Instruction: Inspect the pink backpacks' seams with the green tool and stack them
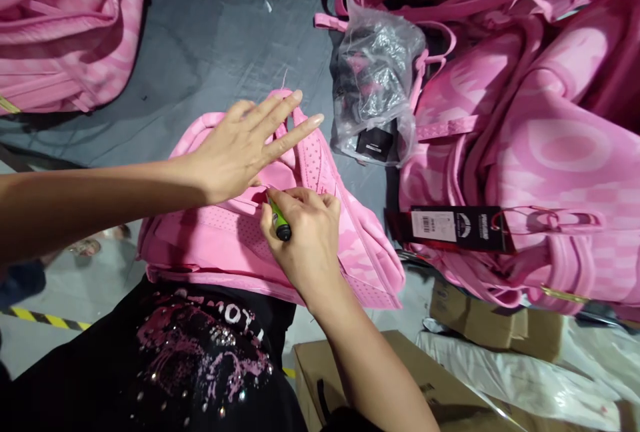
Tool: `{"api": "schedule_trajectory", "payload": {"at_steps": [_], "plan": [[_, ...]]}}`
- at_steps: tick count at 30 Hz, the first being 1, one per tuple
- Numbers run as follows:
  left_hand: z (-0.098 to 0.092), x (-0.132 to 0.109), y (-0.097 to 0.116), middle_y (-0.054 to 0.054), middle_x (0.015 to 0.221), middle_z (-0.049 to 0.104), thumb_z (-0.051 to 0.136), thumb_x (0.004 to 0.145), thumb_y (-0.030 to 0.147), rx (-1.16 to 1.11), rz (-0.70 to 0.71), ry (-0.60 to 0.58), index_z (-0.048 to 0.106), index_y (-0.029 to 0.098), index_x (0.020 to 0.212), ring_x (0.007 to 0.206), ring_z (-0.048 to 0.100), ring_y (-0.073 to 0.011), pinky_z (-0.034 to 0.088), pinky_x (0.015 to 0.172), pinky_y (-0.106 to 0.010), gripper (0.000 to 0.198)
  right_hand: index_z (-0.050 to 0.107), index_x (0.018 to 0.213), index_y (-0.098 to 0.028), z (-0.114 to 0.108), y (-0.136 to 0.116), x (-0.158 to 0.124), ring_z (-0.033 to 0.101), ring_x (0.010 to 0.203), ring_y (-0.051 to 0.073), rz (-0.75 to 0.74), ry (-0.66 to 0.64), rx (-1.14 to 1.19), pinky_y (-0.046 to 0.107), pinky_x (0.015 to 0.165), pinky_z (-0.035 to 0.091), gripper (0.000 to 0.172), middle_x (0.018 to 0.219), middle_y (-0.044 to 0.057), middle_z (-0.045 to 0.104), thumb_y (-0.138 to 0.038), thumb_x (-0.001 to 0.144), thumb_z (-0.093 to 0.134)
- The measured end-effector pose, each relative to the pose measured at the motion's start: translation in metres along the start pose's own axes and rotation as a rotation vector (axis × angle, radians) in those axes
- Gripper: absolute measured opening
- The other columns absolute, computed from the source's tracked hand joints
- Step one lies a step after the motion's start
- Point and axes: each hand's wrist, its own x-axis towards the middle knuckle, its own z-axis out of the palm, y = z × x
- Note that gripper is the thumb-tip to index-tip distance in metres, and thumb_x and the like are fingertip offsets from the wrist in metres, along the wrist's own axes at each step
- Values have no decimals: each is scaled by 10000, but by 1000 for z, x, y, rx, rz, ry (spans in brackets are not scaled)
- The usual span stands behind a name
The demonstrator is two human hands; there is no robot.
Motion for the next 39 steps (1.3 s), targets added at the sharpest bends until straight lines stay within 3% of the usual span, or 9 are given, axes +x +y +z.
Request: {"api": "schedule_trajectory", "payload": {"at_steps": [3, 6, 10, 14, 18, 27, 39], "plan": [[-10, -21, -22, -198, 1687, -38, 698, 813, 436, 23, -65, -56, -107, 228, 1604, 1528, 65, -489, 172, 1156, -687, 1147, 748, 1055, -210, 5, -6, 0, 707, 931, 243, -50, 26, 75, 425, 845, 395, 228, 990, 72, 780, -292, 948, 564], [-17, -38, -30, -234, 1675, -79, 717, 793, 461, 15, -108, -84, -168, 212, 1588, 1520, 64, -504, 265, 1123, -680, 1215, 741, 1111, -209, 21, -19, 3, 698, 1009, 238, -96, 38, 255, 419, 896, 434, 257, 1066, 82, 771, -300, 961, 553], [-18, -38, -18, -235, 1676, -73, 727, 797, 351, 69, -178, -104, -116, 226, 1600, 1510, 89, -503, 345, 1080, -663, 1172, 740, 1104, -235, 41, -29, 6, 699, 1038, 233, -53, 109, 432, 431, 949, 462, 228, 1095, 66, 768, -284, 955, 574], [-16, -29, -9, -215, 1683, -27, 693, 804, 174, 153, -259, -176, -79, 295, 1603, 1407, 328, -458, 460, 995, -580, 1118, 740, 1108, -210, 41, -23, 4, 704, 1023, 234, -75, 103, 424, 427, 943, 472, 228, 1080, 79, 771, -264, 943, 592], [-15, -31, -18, -179, 1687, 7, 685, 771, 119, 131, -161, -196, -153, 328, 1583, 1336, 399, -397, 475, 995, -508, 1186, 742, 1101, -194, 34, -14, 2, 705, 966, 235, -98, 115, 374, 432, 930, 461, 230, 1032, 82, 775, -273, 940, 598], [-14, -35, -40, -86, 1691, -159, 649, 761, 100, 1, -73, -224, -237, 403, 1542, 1365, 372, -384, 396, 1070, -508, 1219, 730, 1119, -190, 32, -9, 0, 690, 954, 231, -127, 121, 352, 420, 906, 438, 242, 1006, 68, 770, -278, 937, 597], [-14, -32, -48, -146, 1692, -95, 604, 797, 82, 21, -34, -249, -189, 380, 1566, 1352, 412, -387, 466, 1010, -473, 1145, 729, 1101, -196, 48, -26, 14, 710, 940, 222, -133, 118, 472, 427, 903, 418, 214, 997, 58, 782, -257, 929, 618]]}}
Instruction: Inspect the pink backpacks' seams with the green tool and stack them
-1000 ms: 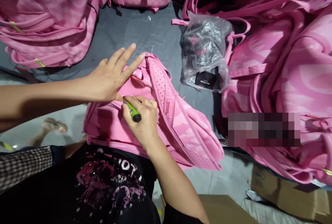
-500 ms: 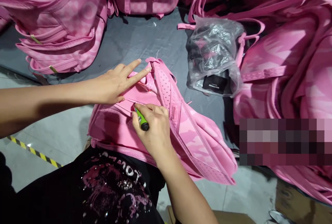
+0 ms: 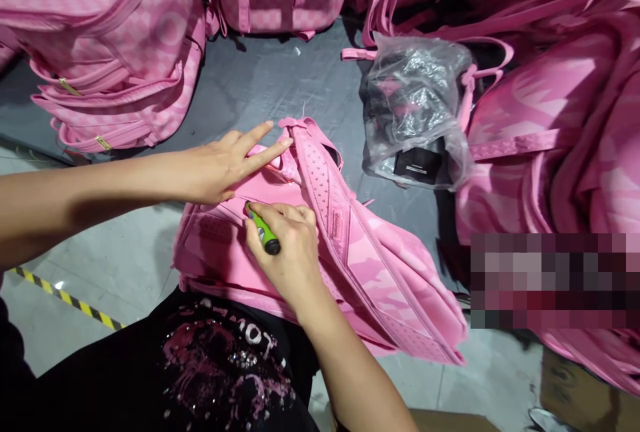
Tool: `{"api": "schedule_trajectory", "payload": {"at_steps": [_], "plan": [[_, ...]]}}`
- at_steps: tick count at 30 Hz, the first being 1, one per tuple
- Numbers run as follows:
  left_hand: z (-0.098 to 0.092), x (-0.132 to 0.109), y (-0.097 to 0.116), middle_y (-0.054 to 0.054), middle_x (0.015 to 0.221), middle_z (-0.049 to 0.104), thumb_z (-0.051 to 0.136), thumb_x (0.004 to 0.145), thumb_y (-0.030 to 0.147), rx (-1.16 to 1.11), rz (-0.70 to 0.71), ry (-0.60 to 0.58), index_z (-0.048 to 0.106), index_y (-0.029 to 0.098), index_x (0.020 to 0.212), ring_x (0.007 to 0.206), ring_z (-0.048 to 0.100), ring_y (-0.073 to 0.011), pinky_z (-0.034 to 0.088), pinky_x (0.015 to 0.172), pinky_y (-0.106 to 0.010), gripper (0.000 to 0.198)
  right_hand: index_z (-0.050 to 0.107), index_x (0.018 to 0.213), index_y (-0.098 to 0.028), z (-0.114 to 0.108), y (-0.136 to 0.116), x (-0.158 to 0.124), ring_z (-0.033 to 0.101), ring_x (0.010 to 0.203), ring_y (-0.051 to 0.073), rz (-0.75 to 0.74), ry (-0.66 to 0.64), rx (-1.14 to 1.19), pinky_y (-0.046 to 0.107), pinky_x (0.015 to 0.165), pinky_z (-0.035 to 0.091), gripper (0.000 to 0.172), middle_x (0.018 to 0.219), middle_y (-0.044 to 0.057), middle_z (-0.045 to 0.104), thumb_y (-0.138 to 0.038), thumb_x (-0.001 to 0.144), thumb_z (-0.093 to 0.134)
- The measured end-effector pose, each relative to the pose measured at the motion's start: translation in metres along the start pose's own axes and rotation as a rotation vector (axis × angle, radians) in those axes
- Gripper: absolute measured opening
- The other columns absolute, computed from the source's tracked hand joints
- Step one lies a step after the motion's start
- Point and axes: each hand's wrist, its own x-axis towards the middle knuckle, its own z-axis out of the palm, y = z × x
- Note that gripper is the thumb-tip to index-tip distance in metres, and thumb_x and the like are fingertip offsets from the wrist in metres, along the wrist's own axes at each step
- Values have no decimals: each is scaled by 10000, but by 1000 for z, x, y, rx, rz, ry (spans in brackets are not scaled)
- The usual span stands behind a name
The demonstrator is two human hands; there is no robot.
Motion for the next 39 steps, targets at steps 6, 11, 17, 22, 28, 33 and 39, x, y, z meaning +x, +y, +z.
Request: {"api": "schedule_trajectory", "payload": {"at_steps": [6, 11, 17, 22, 28, 33, 39], "plan": [[-2, -1, 1, -143, 1696, -64, 576, 804, 70, -10, -12, -16, -135, 370, 1585, 1332, 429, -391, 456, 1017, -501, 1098, 725, 1110, -198, -1, -1, 4, 710, 965, 215, -36, -58, 35, 404, 877, 421, 218, 1032, 52, 783, -241, 925, 618], [5, 0, -3, -129, 1696, -75, 572, 808, 80, -40, 16, 39, -160, 376, 1577, 1350, 413, -376, 421, 1057, -500, 1102, 720, 1129, -190, -2, -1, -1, 710, 933, 225, -19, 23, -89, 407, 852, 416, 238, 998, 65, 782, -259, 938, 596], [4, 1, -3, -127, 1695, -77, 575, 783, 62, -16, 5, 29, -198, 382, 1564, 1339, 418, -371, 450, 1024, -483, 1145, 725, 1123, -188, -4, -3, 0, 710, 918, 236, -5, 10, -129, 425, 869, 408, 241, 971, 68, 784, -271, 937, 596], [6, -6, -6, -164, 1689, -37, 570, 782, 55, 21, 43, 76, -169, 346, 1580, 1303, 448, -351, 454, 1025, -465, 1125, 739, 1101, -190, 1, -9, 8, 716, 938, 225, 38, -96, -19, 400, 896, 438, 226, 1020, 69, 787, -261, 930, 610], [20, -6, -17, -187, 1688, 25, 567, 807, 94, 67, 38, 154, -72, 323, 1604, 1316, 470, -383, 474, 1017, -476, 1047, 748, 953, -185, 4, -24, 15, 731, 870, 196, 62, -86, -13, 349, 883, 480, 138, 916, 52, 796, -253, 885, 648], [21, -6, -16, -189, 1686, 74, 531, 795, 79, 57, 33, 164, 29, 298, 1618, 1353, 452, -388, 499, 1000, -478, 989, 662, 1022, -191, -78, -9, 17, 666, 1123, 185, -35, 243, -94, 362, 971, 508, 237, 1197, 90, 728, -181, 937, 441], [30, -3, -16, -177, 1686, 104, 524, 731, 30, 73, 0, 196, 8, 318, 1614, 1347, 472, -366, 506, 997, -478, 1063, 689, 1107, -129, -161, 99, 62, 682, 1072, 237, 656, -105, -871, 364, 925, 531, 211, 1133, 141, 725, -212, 942, 588]]}}
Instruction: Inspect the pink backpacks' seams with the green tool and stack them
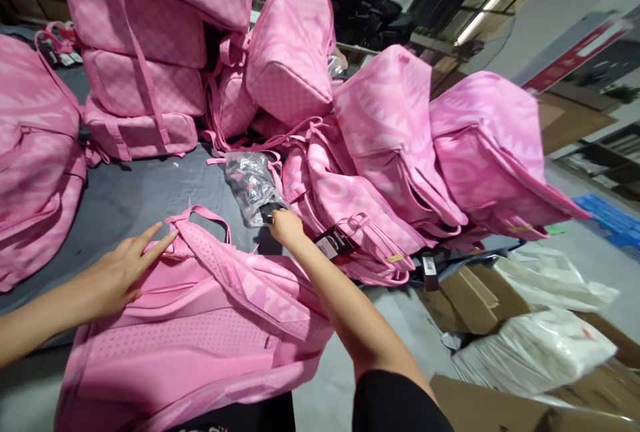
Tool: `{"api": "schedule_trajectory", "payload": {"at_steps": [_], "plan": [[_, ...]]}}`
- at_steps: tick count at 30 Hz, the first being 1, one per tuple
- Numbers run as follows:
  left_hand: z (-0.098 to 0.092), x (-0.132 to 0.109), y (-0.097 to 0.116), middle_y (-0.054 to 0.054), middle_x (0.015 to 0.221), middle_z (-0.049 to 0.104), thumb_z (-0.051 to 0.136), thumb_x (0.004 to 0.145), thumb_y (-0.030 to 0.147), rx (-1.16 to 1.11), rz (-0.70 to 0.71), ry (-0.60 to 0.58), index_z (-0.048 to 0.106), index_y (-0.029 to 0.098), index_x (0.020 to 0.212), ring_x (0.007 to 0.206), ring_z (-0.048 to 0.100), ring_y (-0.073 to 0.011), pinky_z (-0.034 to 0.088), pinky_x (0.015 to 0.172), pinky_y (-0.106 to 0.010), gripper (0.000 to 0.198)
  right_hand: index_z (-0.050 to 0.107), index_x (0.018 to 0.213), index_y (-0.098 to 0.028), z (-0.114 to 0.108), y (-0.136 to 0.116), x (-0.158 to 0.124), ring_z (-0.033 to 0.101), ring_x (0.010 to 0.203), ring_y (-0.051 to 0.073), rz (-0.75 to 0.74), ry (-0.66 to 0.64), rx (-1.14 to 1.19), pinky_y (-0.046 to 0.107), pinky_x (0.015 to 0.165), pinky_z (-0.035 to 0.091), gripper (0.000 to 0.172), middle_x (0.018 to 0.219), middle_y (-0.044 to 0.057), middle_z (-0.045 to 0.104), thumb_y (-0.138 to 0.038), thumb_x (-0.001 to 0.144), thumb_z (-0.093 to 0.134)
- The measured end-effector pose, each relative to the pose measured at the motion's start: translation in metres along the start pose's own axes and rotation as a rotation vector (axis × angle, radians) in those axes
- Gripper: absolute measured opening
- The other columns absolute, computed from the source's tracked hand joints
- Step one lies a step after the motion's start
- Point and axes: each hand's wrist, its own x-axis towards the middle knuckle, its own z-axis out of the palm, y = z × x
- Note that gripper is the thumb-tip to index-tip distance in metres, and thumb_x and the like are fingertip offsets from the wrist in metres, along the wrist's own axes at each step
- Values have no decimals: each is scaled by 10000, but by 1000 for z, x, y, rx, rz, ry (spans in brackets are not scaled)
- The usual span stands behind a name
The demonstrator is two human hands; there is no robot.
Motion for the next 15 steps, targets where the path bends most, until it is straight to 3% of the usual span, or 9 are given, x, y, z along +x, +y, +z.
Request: {"api": "schedule_trajectory", "payload": {"at_steps": [3, 5, 10, 15], "plan": [[4, 2, 0, -169, 1681, 143, 526, 714, 19, 15, -1, 11, 15, 322, 1614, 1359, 460, -357, 506, 1000, -477, 1078, 667, 1136, -121, 23, 5, 42, 673, 1053, 232, 108, -28, -84, 416, 913, 555, 317, 1162, 129, 692, -387, 979, 597], [5, 2, 0, -169, 1677, 157, 530, 717, 17, 26, 2, 14, 16, 316, 1615, 1369, 445, -356, 504, 1005, -481, 1077, 635, 1202, -136, 36, 0, 54, 654, 1079, 229, 126, -46, -129, 444, 929, 554, 373, 1222, 113, 656, -427, 970, 614], [6, 4, 2, -170, 1676, 154, 531, 726, 6, 38, -19, 9, -18, 329, 1611, 1353, 456, -362, 511, 995, -487, 1090, 620, 1229, -134, 57, -7, 50, 654, 1061, 227, 8, -127, -155, 433, 909, 564, 370, 1229, 112, 643, -381, 954, 648], [-2, 3, 5, -180, 1675, 156, 516, 733, 11, 35, -23, -26, -3, 310, 1614, 1355, 459, -369, 537, 945, -471, 1066, 622, 1226, -117, 62, -4, 42, 645, 1089, 237, -74, -111, -77, 436, 933, 554, 381, 1245, 131, 635, -373, 946, 660]]}}
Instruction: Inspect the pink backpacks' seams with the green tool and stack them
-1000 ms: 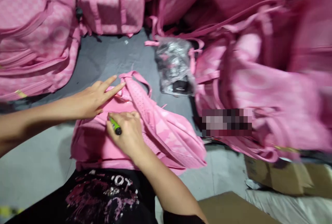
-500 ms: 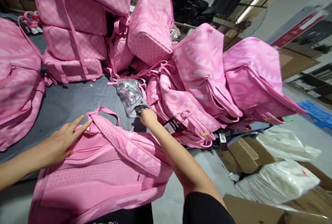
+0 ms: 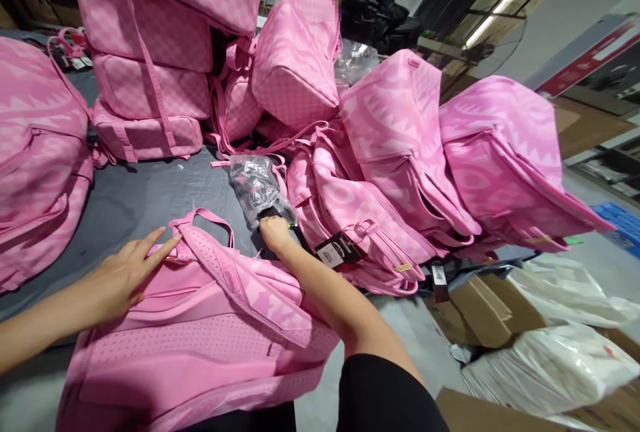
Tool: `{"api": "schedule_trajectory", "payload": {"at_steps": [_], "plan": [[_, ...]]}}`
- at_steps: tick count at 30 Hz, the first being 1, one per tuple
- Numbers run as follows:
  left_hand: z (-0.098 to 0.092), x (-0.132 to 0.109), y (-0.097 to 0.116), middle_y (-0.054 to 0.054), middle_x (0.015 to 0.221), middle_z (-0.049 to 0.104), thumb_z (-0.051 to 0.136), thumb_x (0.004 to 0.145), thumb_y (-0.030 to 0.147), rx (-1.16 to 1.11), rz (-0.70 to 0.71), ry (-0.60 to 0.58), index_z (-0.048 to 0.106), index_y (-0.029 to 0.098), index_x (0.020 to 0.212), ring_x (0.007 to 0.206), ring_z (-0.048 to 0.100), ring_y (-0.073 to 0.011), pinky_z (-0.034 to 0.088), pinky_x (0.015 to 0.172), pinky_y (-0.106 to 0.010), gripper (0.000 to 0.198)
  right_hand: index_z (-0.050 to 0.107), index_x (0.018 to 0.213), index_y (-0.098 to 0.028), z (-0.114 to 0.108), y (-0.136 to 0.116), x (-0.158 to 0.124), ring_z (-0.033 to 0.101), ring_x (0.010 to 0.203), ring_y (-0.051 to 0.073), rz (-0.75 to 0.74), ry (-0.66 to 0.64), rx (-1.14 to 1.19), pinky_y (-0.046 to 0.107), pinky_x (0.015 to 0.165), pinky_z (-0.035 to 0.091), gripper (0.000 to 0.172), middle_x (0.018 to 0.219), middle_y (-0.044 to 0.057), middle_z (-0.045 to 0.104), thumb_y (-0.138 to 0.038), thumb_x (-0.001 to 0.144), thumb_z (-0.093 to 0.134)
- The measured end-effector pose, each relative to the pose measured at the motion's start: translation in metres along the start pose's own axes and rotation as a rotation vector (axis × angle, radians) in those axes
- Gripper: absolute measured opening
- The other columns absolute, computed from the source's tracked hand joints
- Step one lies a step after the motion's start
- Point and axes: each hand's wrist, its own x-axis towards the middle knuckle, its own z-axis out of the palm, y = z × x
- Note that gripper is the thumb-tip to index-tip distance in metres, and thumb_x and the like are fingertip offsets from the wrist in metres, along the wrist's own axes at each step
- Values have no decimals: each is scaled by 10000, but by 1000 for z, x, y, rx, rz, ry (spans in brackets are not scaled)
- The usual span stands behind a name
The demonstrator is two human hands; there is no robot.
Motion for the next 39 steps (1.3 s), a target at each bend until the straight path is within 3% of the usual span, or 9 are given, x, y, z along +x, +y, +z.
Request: {"api": "schedule_trajectory", "payload": {"at_steps": [4, 10, 17, 20, 23, 26, 31, 35, 39], "plan": [[-16, -2, 6, -186, 1671, 176, 510, 753, 41, -18, -20, -56, 58, 299, 1617, 1363, 462, -361, 545, 923, -464, 1008, 665, 1150, -162, -13, 12, -5, 674, 1012, 204, -3, 94, 149, 416, 904, 561, 277, 1146, 79, 693, -359, 956, 644], [-30, -5, 9, -165, 1683, 147, 542, 746, 61, -91, -21, -81, 77, 314, 1614, 1407, 432, -375, 532, 950, -488, 1017, 721, 1056, -117, -45, 15, -37, 678, 881, 205, 53, 519, 529, 272, 746, 500, 329, 978, 109, 753, -331, 956, 492], [-47, -8, 15, -203, 1666, 179, 687, 814, 212, -250, -16, 17, 305, 232, 1573, 1509, 286, -390, 342, 1158, -571, 850, 571, 688, -196, -68, -27, -93, 447, 581, 118, -69, 727, 882, 245, 552, 380, 392, 599, -38, 506, -563, 812, 626], [-68, 7, 40, -164, 1581, 412, 629, 905, 405, -419, 15, 362, 476, 198, 1467, 1457, 404, -315, 352, 1168, -502, 618, 538, 640, -207, -80, -48, -111, 437, 563, 106, -196, 654, 1050, 237, 536, 380, 391, 586, -51, 486, -534, 730, 732], [-84, 29, 65, -86, 1144, 751, 594, 932, 362, -522, -3, 391, 690, 218, 1179, 1059, 698, -253, 513, 880, -347, 302, 586, 668, -203, -85, -56, -119, 450, 510, 102, -262, 457, 1222, 230, 475, 385, 387, 562, -48, 504, -548, 703, 759], [-84, 44, 73, -39, 811, 768, 551, 951, 321, -562, -71, 369, 749, 228, 939, 771, 714, -209, 458, 674, -278, 219, 637, 780, -196, -79, -39, -110, 486, 436, 113, -62, 313, 1196, 230, 382, 381, 451, 547, -46, 524, -635, 709, 715], [-58, 46, 57, -23, 943, 796, 509, 929, 207, -656, 112, 630, 749, 234, 999, 835, 734, -158, 506, 754, -259, 251, 590, 783, -168, -56, 14, -60, 519, 408, 112, 290, 327, 1023, 249, 390, 451, 311, 575, -30, 557, -462, 874, 633], [-48, 36, 52, -57, 1015, 796, 479, 877, 129, -644, 352, 792, 750, 202, 1004, 938, 751, -178, 561, 851, -308, 308, 655, 845, -121, -45, 30, -31, 660, 600, 152, 416, 262, 779, 276, 561, 549, 128, 709, 32, 673, -240, 890, 675], [-46, 22, 56, -36, 946, 796, 528, 913, 204, -945, 170, 720, 756, 211, 997, 809, 744, -146, 583, 750, -260, 243, 692, 1103, -52, -53, 12, -40, 637, 1167, 390, 339, 341, 550, 456, 873, 552, 285, 1204, 302, 668, -93, 823, 661]]}}
